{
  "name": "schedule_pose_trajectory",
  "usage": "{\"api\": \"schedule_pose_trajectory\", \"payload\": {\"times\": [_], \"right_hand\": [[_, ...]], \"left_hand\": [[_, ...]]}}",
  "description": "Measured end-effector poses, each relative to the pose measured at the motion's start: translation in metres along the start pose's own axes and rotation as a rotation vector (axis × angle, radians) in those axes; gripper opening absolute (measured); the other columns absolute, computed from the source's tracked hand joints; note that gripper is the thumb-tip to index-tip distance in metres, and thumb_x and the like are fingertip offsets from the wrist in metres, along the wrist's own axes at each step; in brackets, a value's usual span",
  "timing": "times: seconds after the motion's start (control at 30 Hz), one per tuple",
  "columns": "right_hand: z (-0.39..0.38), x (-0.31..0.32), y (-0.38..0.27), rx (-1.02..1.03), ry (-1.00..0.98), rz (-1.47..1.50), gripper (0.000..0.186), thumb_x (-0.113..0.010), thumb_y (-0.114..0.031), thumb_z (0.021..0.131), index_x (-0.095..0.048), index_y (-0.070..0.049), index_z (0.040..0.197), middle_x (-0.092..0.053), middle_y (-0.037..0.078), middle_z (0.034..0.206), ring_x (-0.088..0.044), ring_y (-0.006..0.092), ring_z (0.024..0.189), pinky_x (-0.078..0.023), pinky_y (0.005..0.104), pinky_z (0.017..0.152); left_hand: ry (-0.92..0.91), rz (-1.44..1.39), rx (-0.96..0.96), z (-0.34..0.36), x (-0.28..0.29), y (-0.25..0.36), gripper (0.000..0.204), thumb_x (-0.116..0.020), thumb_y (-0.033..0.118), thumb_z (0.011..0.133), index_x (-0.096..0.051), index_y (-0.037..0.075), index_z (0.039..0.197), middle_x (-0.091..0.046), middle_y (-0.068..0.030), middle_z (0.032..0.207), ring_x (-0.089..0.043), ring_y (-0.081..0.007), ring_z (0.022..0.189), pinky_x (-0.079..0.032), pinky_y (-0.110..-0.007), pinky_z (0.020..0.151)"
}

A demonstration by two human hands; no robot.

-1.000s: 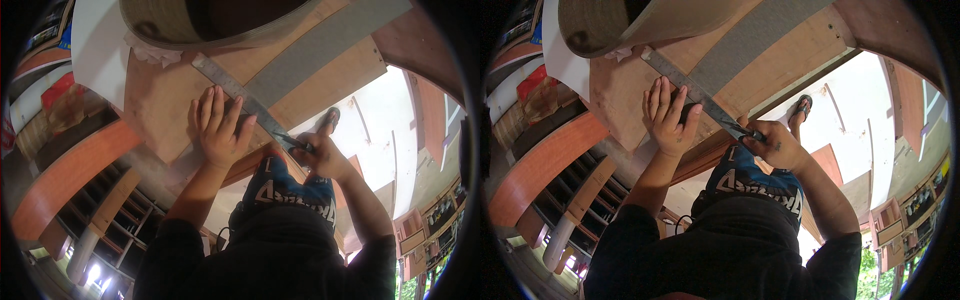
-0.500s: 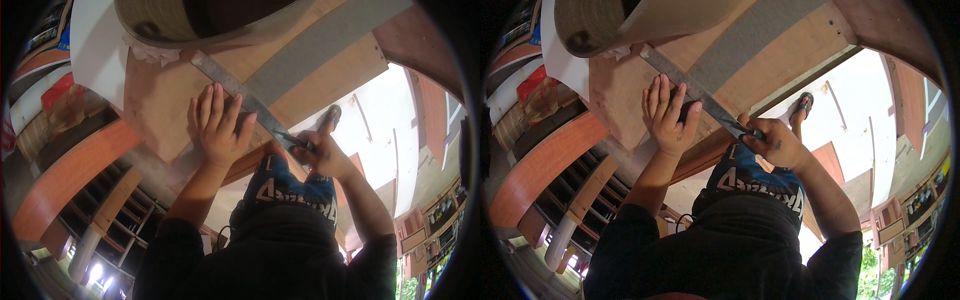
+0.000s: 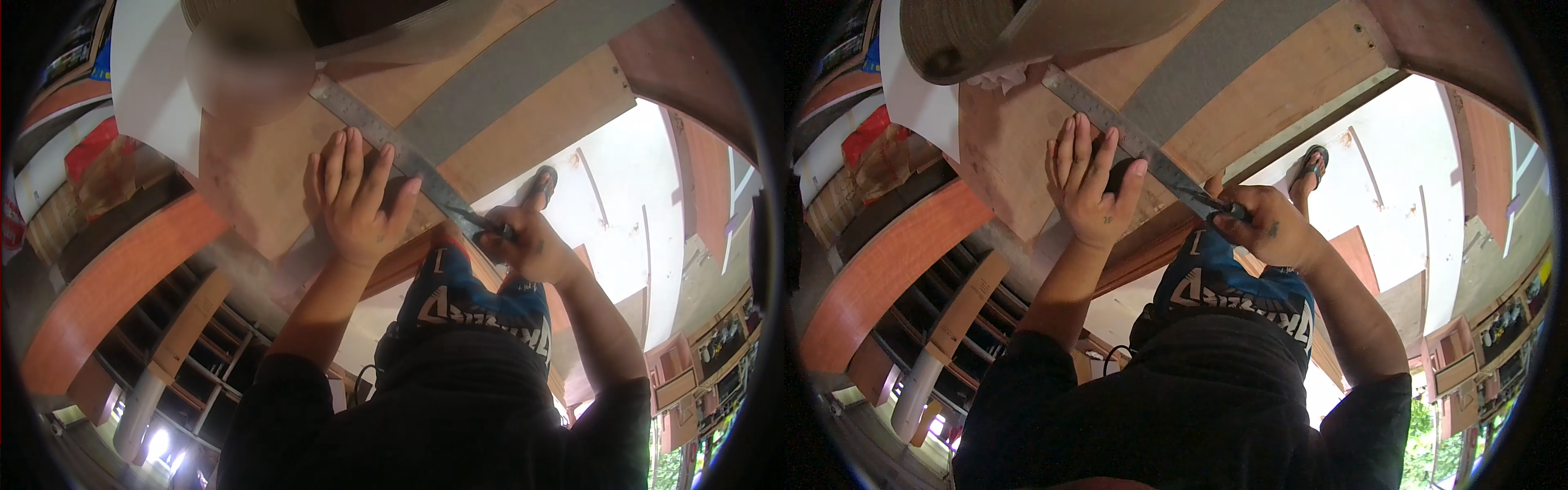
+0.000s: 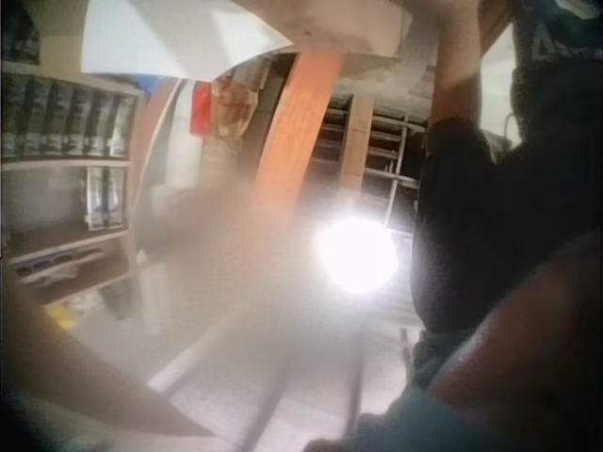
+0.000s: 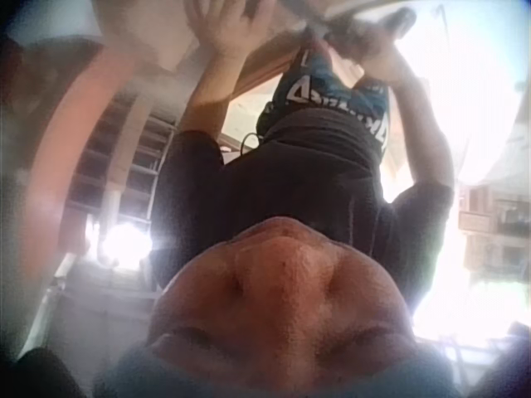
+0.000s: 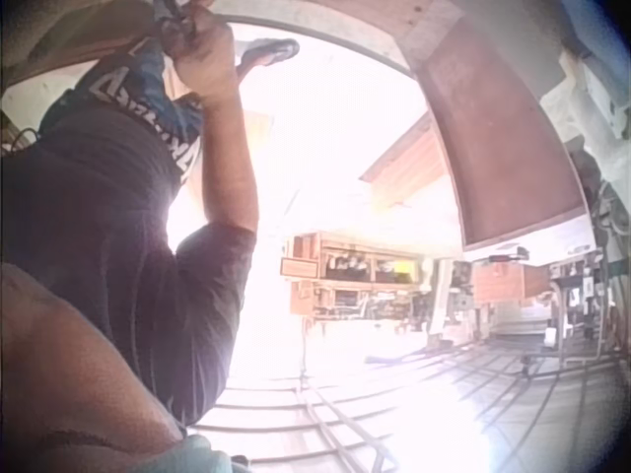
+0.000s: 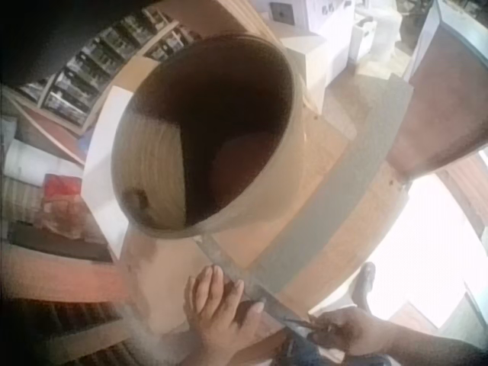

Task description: The person cuts a laminate strip using a metal ruler and a utility knife, then sands the edges of the strip with a sanding block before placing it against a white cabinet structure.

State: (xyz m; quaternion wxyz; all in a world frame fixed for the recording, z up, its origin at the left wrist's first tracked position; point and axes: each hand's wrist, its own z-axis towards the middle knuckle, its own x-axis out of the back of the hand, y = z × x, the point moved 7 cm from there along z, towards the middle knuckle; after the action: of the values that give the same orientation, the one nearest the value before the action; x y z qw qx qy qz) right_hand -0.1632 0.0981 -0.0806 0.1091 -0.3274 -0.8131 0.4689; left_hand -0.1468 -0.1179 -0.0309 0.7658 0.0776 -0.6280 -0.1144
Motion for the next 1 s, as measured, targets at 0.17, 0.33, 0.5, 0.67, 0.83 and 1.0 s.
{"api": "schedule_pose_trajectory", "payload": {"times": [0.17, 0.33, 0.5, 0.67, 0.83, 1.0], "right_hand": [[-0.0006, -0.0011, 0.0022, -0.036, 0.008, 0.041, 0.015, -0.065, -0.011, 0.095, -0.066, 0.004, 0.097, -0.06, 0.009, 0.073, -0.061, 0.0181, 0.069, -0.046, 0.0331, 0.067], [0.0009, -0.0021, 0.003, -0.033, -0.012, 0.026, 0.014, -0.064, -0.01, 0.095, -0.066, 0.003, 0.098, -0.062, 0.009, 0.074, -0.061, 0.0181, 0.068, -0.046, 0.0333, 0.067], [0.0023, -0.0022, 0.0044, -0.042, -0.021, 0.035, 0.014, -0.064, -0.01, 0.095, -0.065, 0.004, 0.097, -0.061, 0.009, 0.074, -0.06, 0.0177, 0.068, -0.046, 0.0331, 0.066], [0.0021, -0.0022, 0.0065, -0.023, -0.027, 0.048, 0.013, -0.063, -0.009, 0.096, -0.065, 0.004, 0.094, -0.06, 0.009, 0.072, -0.059, 0.0167, 0.066, -0.045, 0.0325, 0.064], [0.0016, -0.0015, 0.0005, -0.105, -0.025, 0.049, 0.012, -0.063, -0.008, 0.095, -0.065, 0.004, 0.094, -0.06, 0.008, 0.069, -0.059, 0.0168, 0.065, -0.045, 0.0325, 0.063], [0.0017, -0.0009, 0.0015, -0.123, -0.04, 0.079, 0.012, -0.064, -0.007, 0.094, -0.066, 0.004, 0.096, -0.061, 0.009, 0.07, -0.059, 0.0175, 0.066, -0.045, 0.0331, 0.064]], "left_hand": [[0.001, -0.001, 0.0, -0.0007, -0.001, -0.0012, 0.05, -0.074, 0.035, 0.086, -0.069, 0.009, 0.128, -0.054, -0.0211, 0.146, -0.046, -0.0371, 0.139, -0.024, -0.051, 0.118], [0.0, 0.003, 0.005, -0.0004, -0.0016, -0.0023, 0.05, -0.074, 0.036, 0.086, -0.069, 0.009, 0.128, -0.054, -0.021, 0.146, -0.046, -0.0372, 0.139, -0.024, -0.051, 0.118], [-0.001, 0.006, -0.004, -0.0007, -0.0028, -0.0029, 0.05, -0.074, 0.036, 0.086, -0.069, 0.009, 0.127, -0.054, -0.0212, 0.146, -0.045, -0.037, 0.139, -0.024, -0.051, 0.118], [-0.001, 0.006, -0.014, -0.0009, -0.0017, -0.0023, 0.051, -0.075, 0.035, 0.086, -0.068, 0.009, 0.129, -0.053, -0.0211, 0.147, -0.045, -0.0366, 0.14, -0.024, -0.051, 0.118], [0.012, 0.0, -0.024, -0.0028, -0.0014, -0.0029, 0.051, -0.075, 0.034, 0.085, -0.068, 0.007, 0.128, -0.053, -0.0215, 0.146, -0.045, -0.0365, 0.14, -0.024, -0.051, 0.119], [0.016, -0.007, -0.022, -0.0027, -0.0015, -0.0024, 0.05, -0.076, 0.034, 0.085, -0.069, 0.007, 0.127, -0.054, -0.022, 0.146, -0.045, -0.0369, 0.14, -0.023, -0.052, 0.119]]}}
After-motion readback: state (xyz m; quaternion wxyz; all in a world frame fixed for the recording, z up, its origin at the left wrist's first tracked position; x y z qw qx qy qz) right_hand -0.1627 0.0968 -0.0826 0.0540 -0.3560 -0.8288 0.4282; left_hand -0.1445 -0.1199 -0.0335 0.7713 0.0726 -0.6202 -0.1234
